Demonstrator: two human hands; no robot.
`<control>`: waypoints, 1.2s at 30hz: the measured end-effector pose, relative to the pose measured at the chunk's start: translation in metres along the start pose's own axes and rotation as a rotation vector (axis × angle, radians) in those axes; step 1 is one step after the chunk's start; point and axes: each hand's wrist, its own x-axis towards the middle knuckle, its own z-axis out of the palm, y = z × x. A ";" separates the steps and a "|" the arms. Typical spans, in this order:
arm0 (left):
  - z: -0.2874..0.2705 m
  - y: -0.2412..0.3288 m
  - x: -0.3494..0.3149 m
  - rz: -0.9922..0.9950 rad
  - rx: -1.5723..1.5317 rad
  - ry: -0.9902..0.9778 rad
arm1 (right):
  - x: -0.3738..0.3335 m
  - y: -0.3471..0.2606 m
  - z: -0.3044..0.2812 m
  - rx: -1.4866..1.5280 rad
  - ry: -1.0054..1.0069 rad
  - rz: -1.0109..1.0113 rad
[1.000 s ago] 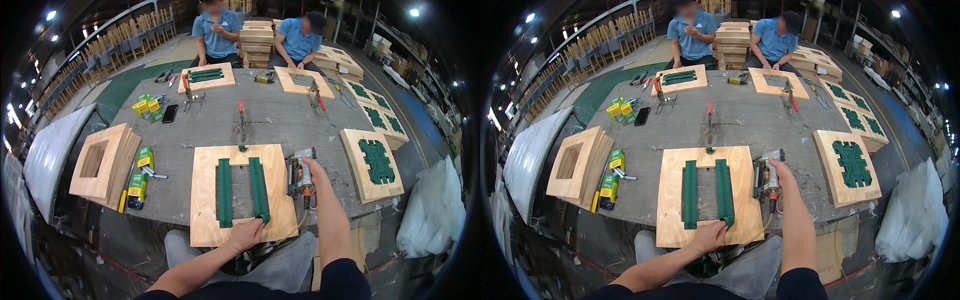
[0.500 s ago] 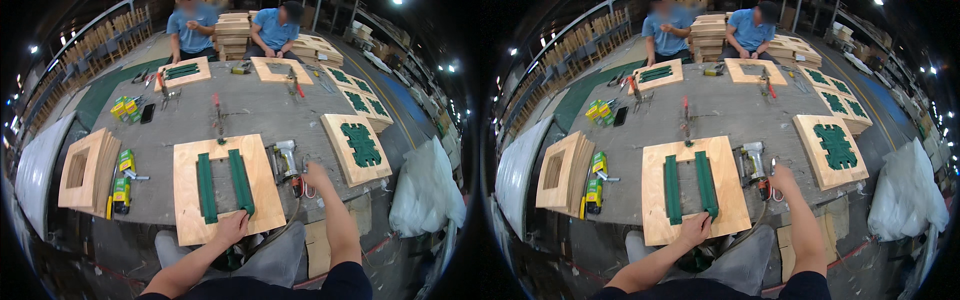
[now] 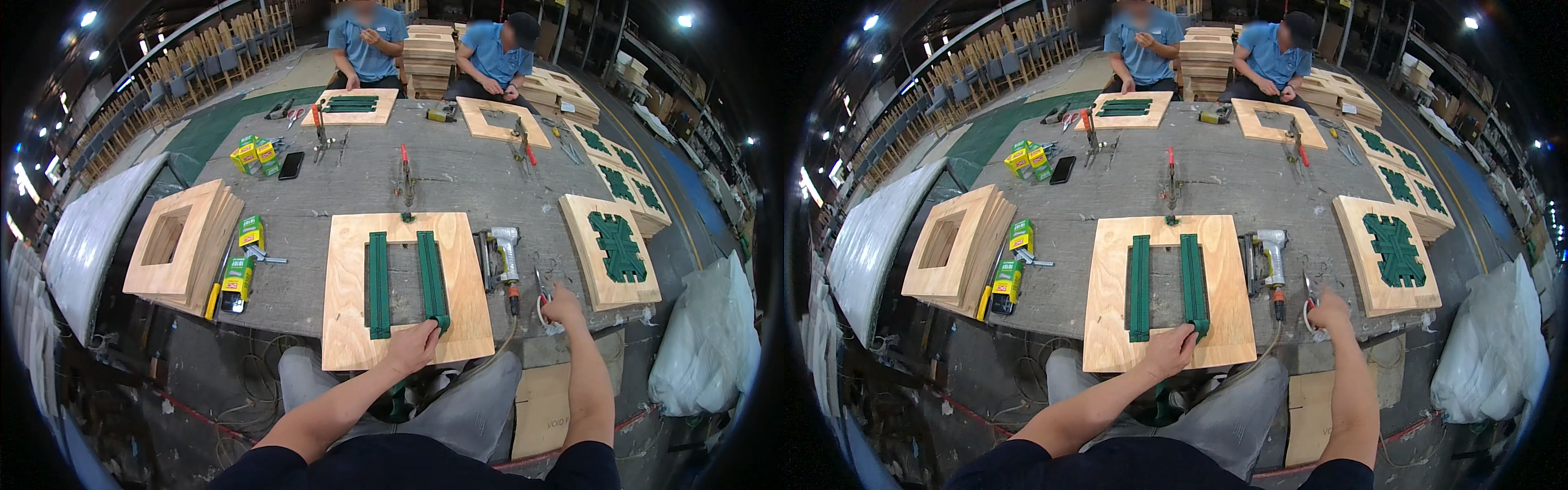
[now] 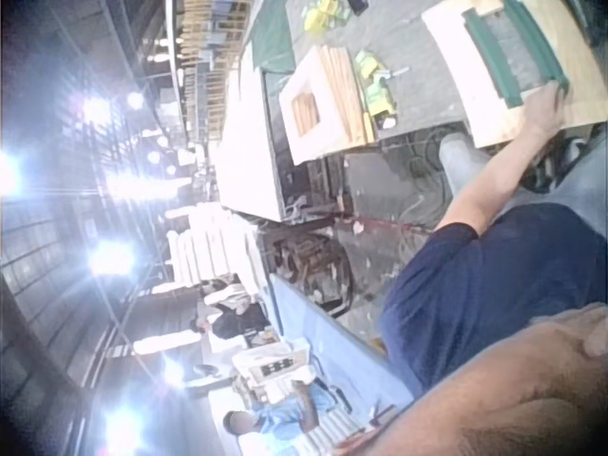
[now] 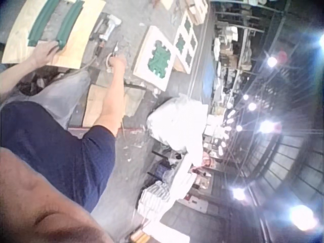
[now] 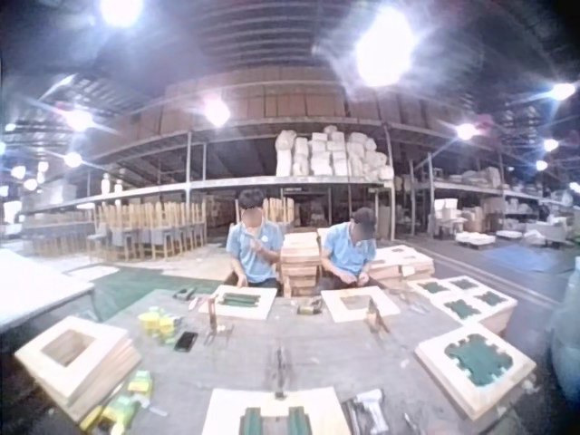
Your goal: The person assembles a decorative green pattern onto a square wooden board by placing green strips and securing them with a nail gun. They repeatedly position strips, staple them, and trim excess material with scissors to form a symmetrical design.
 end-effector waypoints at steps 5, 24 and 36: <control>0.006 0.000 0.007 -0.141 -0.165 0.094 | -0.044 0.043 -0.012 1.412 -0.391 0.117; -0.037 0.008 0.059 -0.824 -0.816 -0.233 | -0.112 -0.073 0.009 -0.137 -0.084 -1.007; -0.048 0.003 0.046 -0.800 -0.799 -0.220 | -0.078 -0.102 0.021 -0.223 -0.264 -1.185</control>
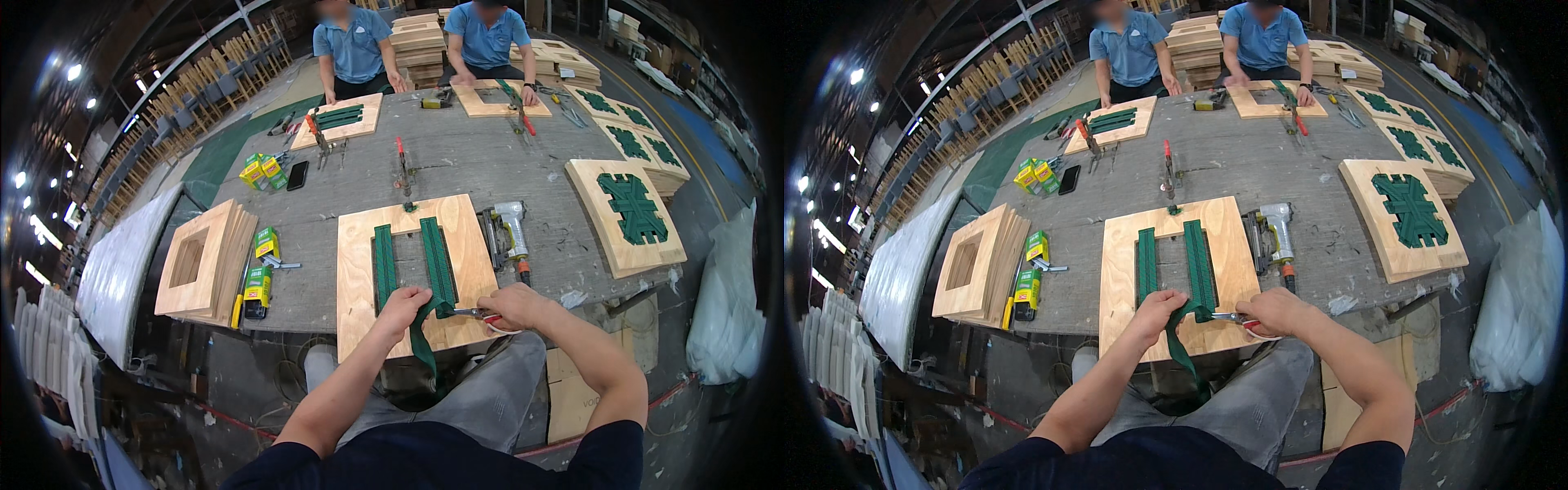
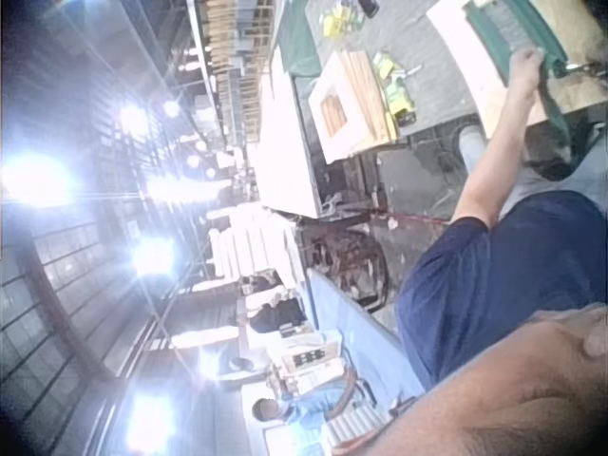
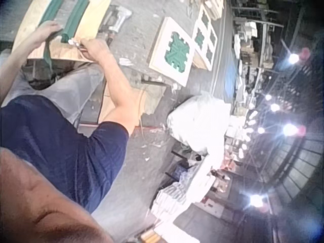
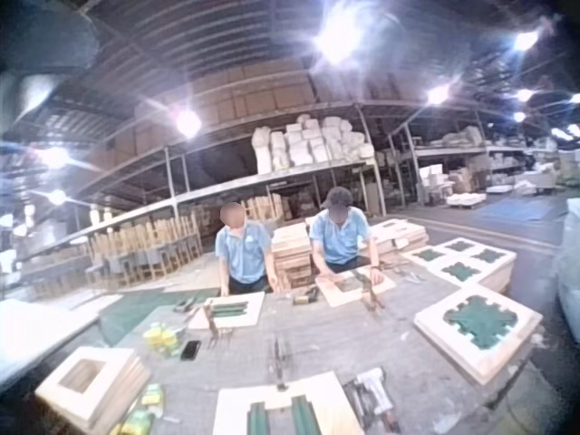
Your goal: The person assembles a decorative green pattern onto a square wooden board by placing green strips and securing them with a nail gun. They repeatedly position strips, staple them, and trim excess material with scissors to form a symmetrical design.
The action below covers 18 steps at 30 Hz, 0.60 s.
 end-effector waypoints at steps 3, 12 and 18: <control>0.002 0.000 -0.001 0.000 0.008 -0.013 | 0.008 -0.012 -0.007 -0.007 0.048 -0.001; -0.030 -0.004 -0.028 0.125 -0.157 0.069 | -0.009 -0.019 0.020 0.265 0.318 0.312; -0.055 0.010 -0.092 0.243 -0.301 0.130 | -0.090 0.055 0.062 0.138 0.754 0.911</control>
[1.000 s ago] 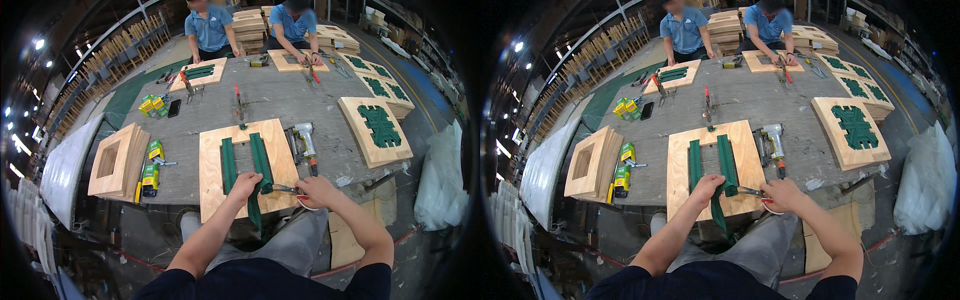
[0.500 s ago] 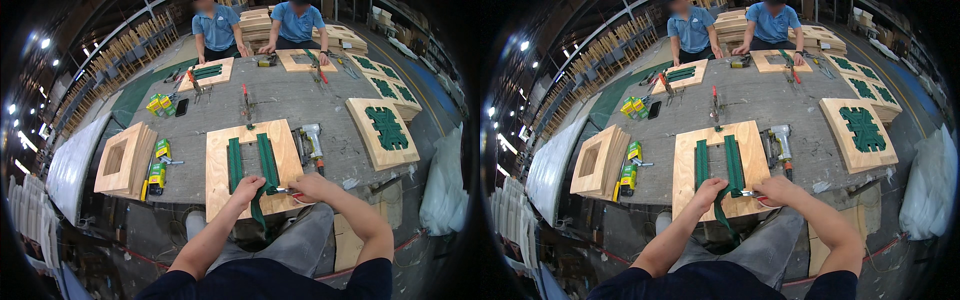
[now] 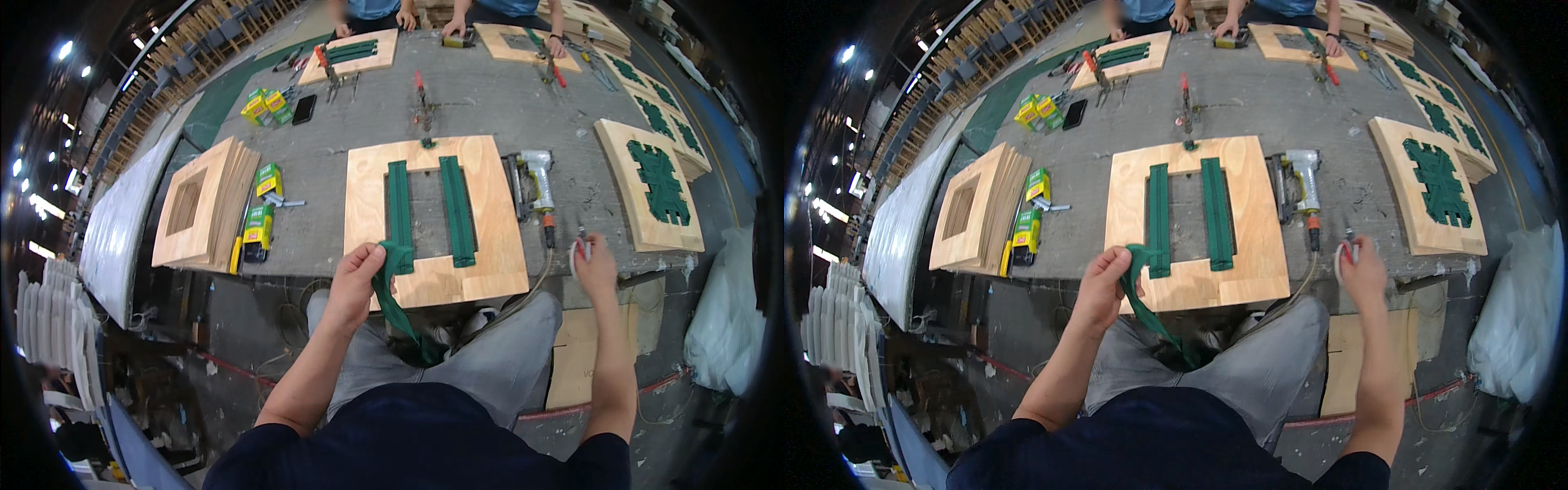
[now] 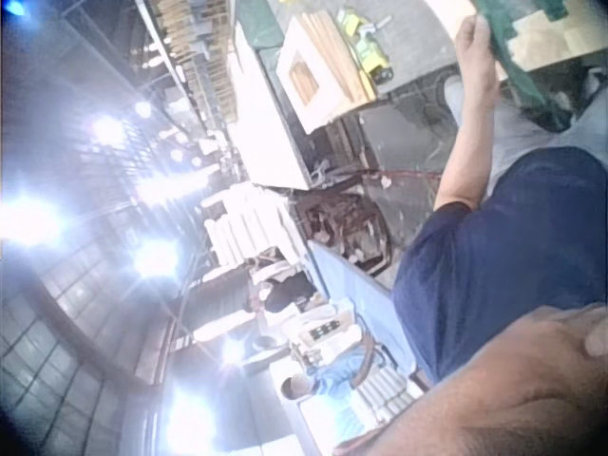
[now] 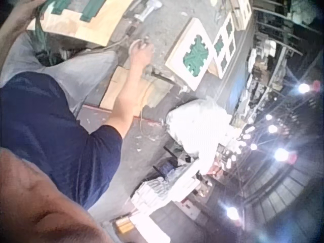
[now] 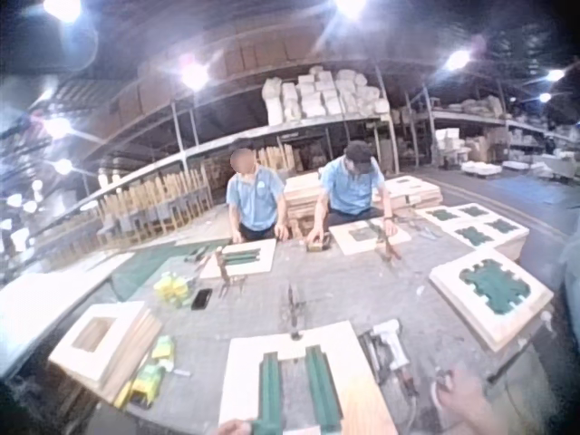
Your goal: The person assembles a decorative green pattern onto a square wooden board by placing green strips and securing them with a nail gun. They repeatedly position strips, staple them, and trim excess material with scissors to form a symmetrical design.
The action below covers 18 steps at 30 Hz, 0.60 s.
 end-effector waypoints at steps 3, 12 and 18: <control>-0.001 0.027 -0.011 0.101 -0.055 0.027 | 0.011 0.027 -0.015 -0.222 -0.106 -0.062; 0.018 0.089 -0.036 0.488 -0.075 0.064 | -0.041 -0.148 -0.029 0.195 -0.954 -0.138; 0.045 0.153 -0.034 0.696 -0.116 -0.027 | -0.156 -0.238 0.100 0.529 -1.000 -0.480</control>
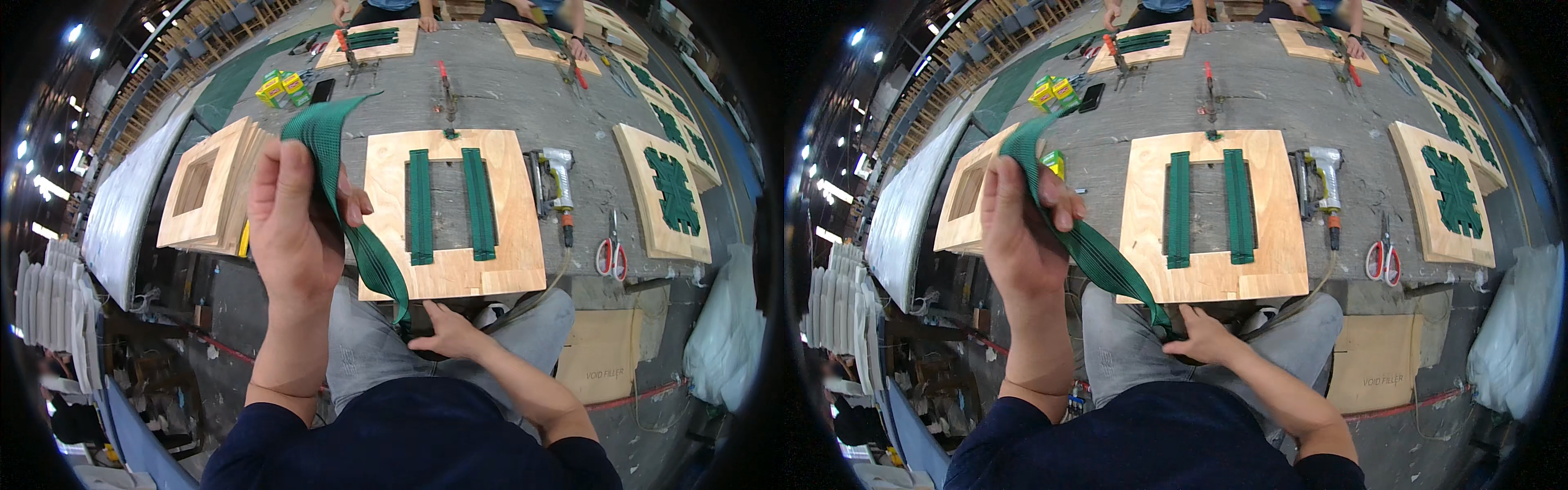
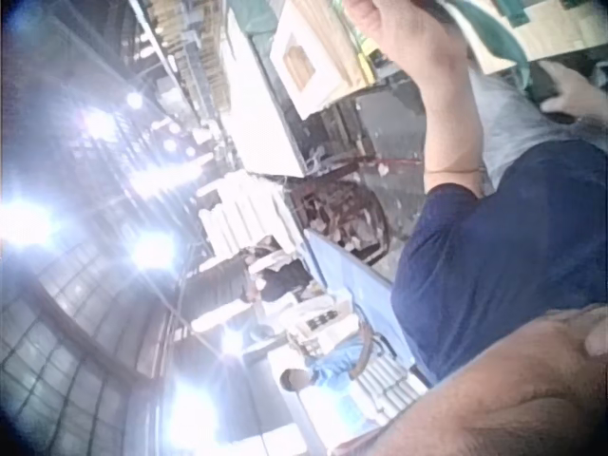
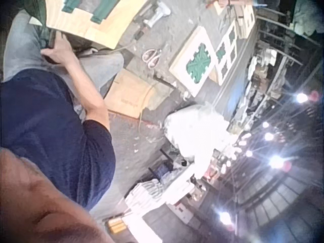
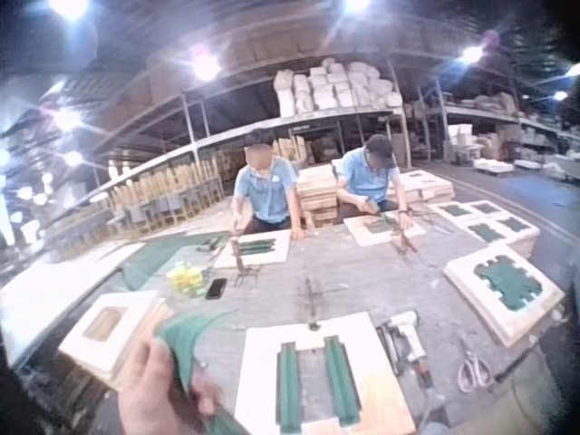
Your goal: The person assembles a decorative green pattern onto a square wooden board by placing green strips and securing them with a nail gun. They repeatedly position strips, staple them, and trim excess material with scissors to form a symmetrical design.
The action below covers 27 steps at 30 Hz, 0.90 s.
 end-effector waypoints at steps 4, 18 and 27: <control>0.008 0.039 0.017 0.123 -0.063 -0.026 | 0.025 -0.017 0.014 0.159 -0.003 -0.028; -0.032 0.048 0.044 0.223 -0.082 -0.040 | -0.032 -0.030 -0.067 1.095 0.240 0.136; -0.060 0.016 0.050 0.057 0.018 0.122 | -0.106 -0.016 -0.143 0.497 0.171 0.146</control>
